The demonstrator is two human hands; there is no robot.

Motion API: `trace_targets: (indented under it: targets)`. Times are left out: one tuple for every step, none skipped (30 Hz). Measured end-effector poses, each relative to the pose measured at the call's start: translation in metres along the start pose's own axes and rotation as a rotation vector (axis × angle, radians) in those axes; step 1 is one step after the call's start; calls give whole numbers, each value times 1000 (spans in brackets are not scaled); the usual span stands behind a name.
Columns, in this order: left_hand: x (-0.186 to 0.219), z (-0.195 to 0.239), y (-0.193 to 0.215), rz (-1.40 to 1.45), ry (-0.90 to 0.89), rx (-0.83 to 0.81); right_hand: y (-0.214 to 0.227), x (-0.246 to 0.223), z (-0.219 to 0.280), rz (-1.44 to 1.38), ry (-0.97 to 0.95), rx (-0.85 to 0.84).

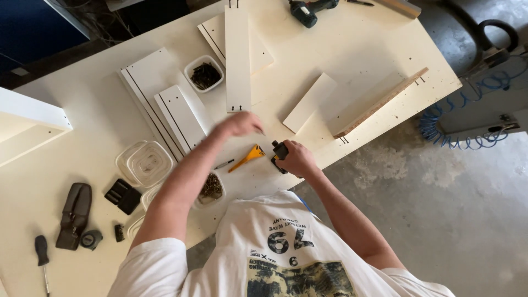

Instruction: Assembling a wooden drawer or box using a power drill and screws on a workbench.

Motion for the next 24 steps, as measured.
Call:
trace_targets:
  targets:
    - [-15, 8, 12, -1, 2, -2, -3, 4, -1, -3, 0, -1]
    - [-32, 18, 26, -90, 13, 97, -7, 7, -1, -3, -10, 9]
    - [-49, 29, 41, -180, 24, 196, -11, 10, -1, -2, -20, 20]
    - [-60, 30, 27, -174, 37, 195, -11, 10, 0, -3, -14, 8]
    - [-75, 32, 12, -170, 140, 157, -11, 9, 1, 6, -8, 1]
    - [-90, 32, 2, -172, 242, 125, -8, 7, -3, 15, 3, 3]
    - [-136, 20, -41, -172, 252, 130, -8, 6, -5, 13, 13, -1]
    - [-176, 8, -79, -281, 212, 179, -7, 5, -6, 1, 21, 5]
    - [-212, -10, -113, -391, 172, 226, -6, 4, -7, -11, 28, 11]
    - [-209, -3, -122, -392, 176, 227, -5, 2, -6, -14, 32, 9]
    - [-203, 5, -127, -519, 135, 329, -5, 0, -5, -6, 31, -1]
    - [-194, 12, -135, -642, 90, 430, -3, 1, -2, 4, 26, -12]
    - [-198, 16, -143, -640, 92, 428, -5, 2, -3, 4, 26, -16]
    - [-202, 20, -146, -661, 89, 493, -5, 3, -4, 9, 26, -16]
    - [-205, 24, -149, -682, 86, 557, -6, 4, -5, 14, 27, -16]
    - [-203, 27, -151, -683, 87, 557, -8, 4, -5, 13, 29, -17]
    - [-200, 30, -152, -676, 101, 581, -9, 5, -6, 18, 28, -11]
    - [-198, 33, -152, -671, 111, 603, -10, 6, -6, 22, 25, -4]
    - [-208, 28, -155, -673, 110, 602, -10, 6, -7, 20, 24, -2]
    - [-218, 24, -159, -670, 112, 595, -11, 7, -7, 18, 26, 3]
    - [-228, 20, -164, -667, 115, 588, -11, 7, -7, 17, 28, 8]
    - [-220, 24, -160, -669, 110, 589, -12, 7, -8, 16, 27, 12]
    - [-212, 27, -156, -628, 115, 553, -12, 7, -8, 17, 31, 11]
    - [-204, 28, -152, -587, 117, 518, -12, 7, -9, 20, 33, 11]
Point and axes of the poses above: each hand's wrist, its own z-axis away from the middle knuckle, its own y-axis out of the back of the hand, x = y × z, the point moved 4 cm from there along -z, towards the middle knuckle, and after that the axes turned 4 degrees about x, right-handed, at the moved point
